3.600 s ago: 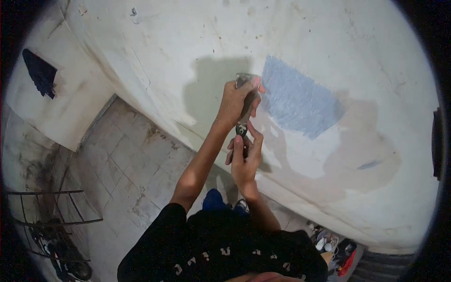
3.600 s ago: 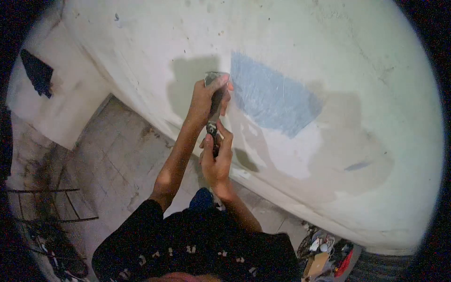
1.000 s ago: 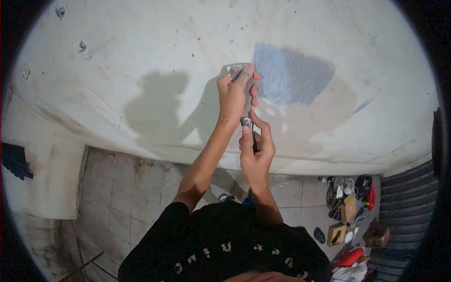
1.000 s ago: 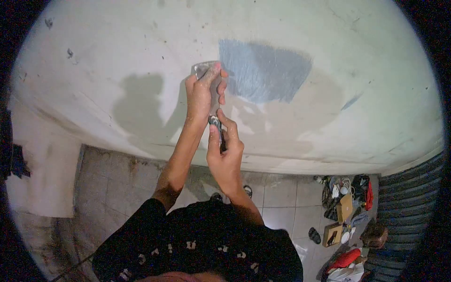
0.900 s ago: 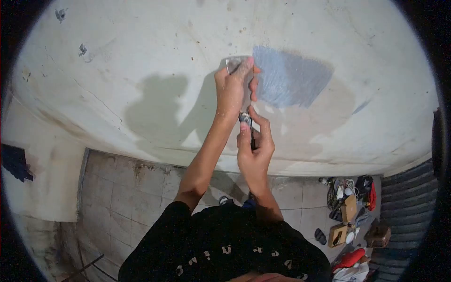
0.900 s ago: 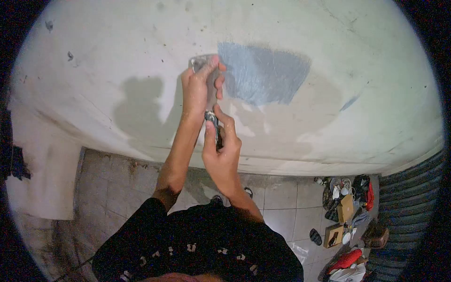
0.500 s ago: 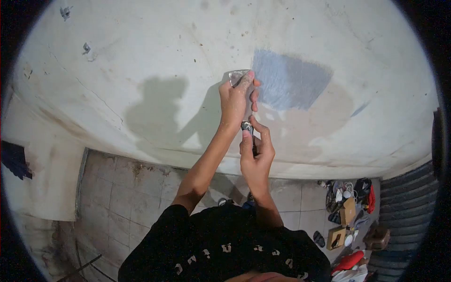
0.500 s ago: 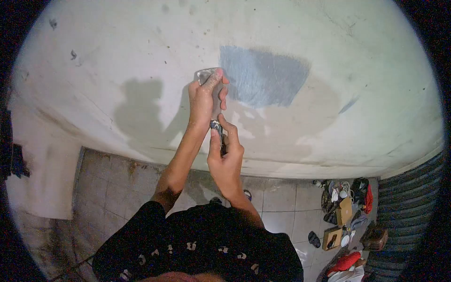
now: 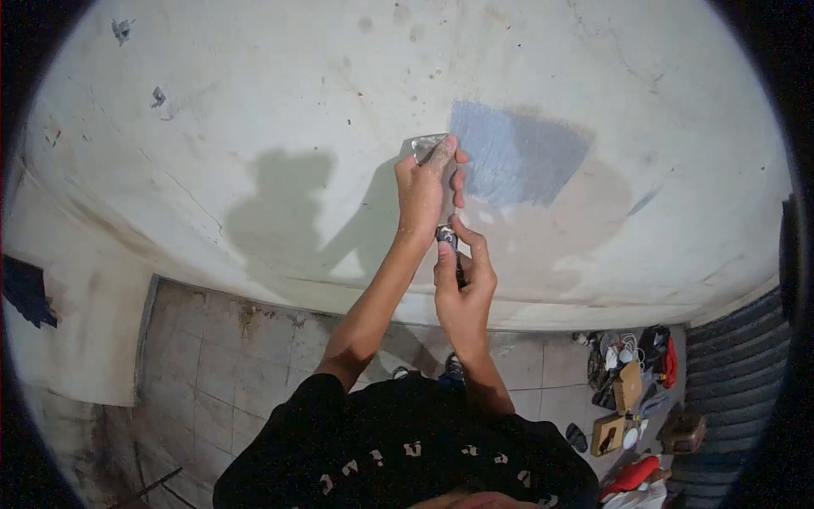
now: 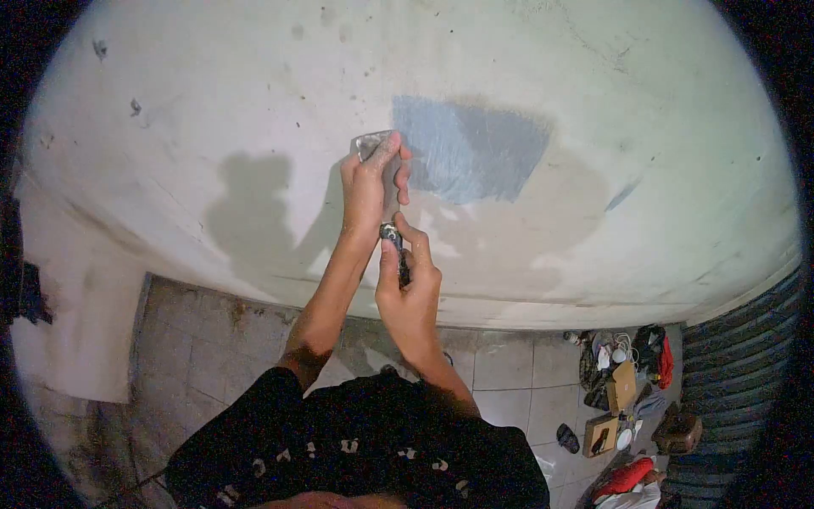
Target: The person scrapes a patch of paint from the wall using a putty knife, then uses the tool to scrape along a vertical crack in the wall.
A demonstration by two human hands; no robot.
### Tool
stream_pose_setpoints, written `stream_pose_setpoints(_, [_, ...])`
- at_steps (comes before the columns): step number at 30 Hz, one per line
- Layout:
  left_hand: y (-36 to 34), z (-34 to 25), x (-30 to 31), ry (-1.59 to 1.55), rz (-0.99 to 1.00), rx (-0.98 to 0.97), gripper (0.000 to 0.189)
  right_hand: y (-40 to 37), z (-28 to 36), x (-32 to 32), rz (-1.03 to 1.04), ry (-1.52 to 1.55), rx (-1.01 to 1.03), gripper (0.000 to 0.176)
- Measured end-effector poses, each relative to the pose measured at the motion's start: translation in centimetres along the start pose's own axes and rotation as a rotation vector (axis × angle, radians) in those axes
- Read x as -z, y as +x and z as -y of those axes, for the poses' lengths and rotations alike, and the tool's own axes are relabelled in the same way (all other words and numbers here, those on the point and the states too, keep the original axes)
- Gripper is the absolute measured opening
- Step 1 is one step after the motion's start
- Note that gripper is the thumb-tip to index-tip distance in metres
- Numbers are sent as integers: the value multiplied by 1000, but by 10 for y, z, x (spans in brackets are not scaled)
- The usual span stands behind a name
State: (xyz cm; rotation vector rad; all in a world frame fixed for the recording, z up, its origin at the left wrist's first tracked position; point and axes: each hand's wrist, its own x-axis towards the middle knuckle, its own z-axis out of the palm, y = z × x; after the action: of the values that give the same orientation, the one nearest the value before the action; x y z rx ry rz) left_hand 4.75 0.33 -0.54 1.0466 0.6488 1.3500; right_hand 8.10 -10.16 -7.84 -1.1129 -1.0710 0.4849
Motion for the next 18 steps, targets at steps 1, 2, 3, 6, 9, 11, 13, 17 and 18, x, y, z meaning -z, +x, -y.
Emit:
stream_pose_setpoints(1, [1,-2,0,-5,-2,9,27,-1,-2,1,6,-12,6,31])
stream_pose_setpoints(2, [2,-5,0,-9,-2,23,26,8,7,-1,6,-28,32,30])
stream_pose_setpoints(3, [5,-16,-3,-4,38,-17,24,4,10,0,3,-33,23,30])
stream_pose_setpoints(6, [3,-7,2,20,34,-26,23,-4,9,0,7,-29,-10,30])
stream_pose_setpoints(9, [2,-1,7,-29,-14,27,26,-4,6,-4,29,-25,-26,30])
stream_pose_setpoints(11, [2,-6,10,-2,37,19,28,-4,11,-4,23,-25,-31,30])
stream_pose_setpoints(13, [-4,4,12,14,1,26,29,-6,13,-4,20,-15,-53,30])
stream_pose_setpoints(17, [3,2,9,26,-2,-11,29,-6,8,-4,26,-16,-65,32])
stream_pose_setpoints(18, [3,-4,9,41,7,-3,29,-2,8,-6,20,-12,-38,32])
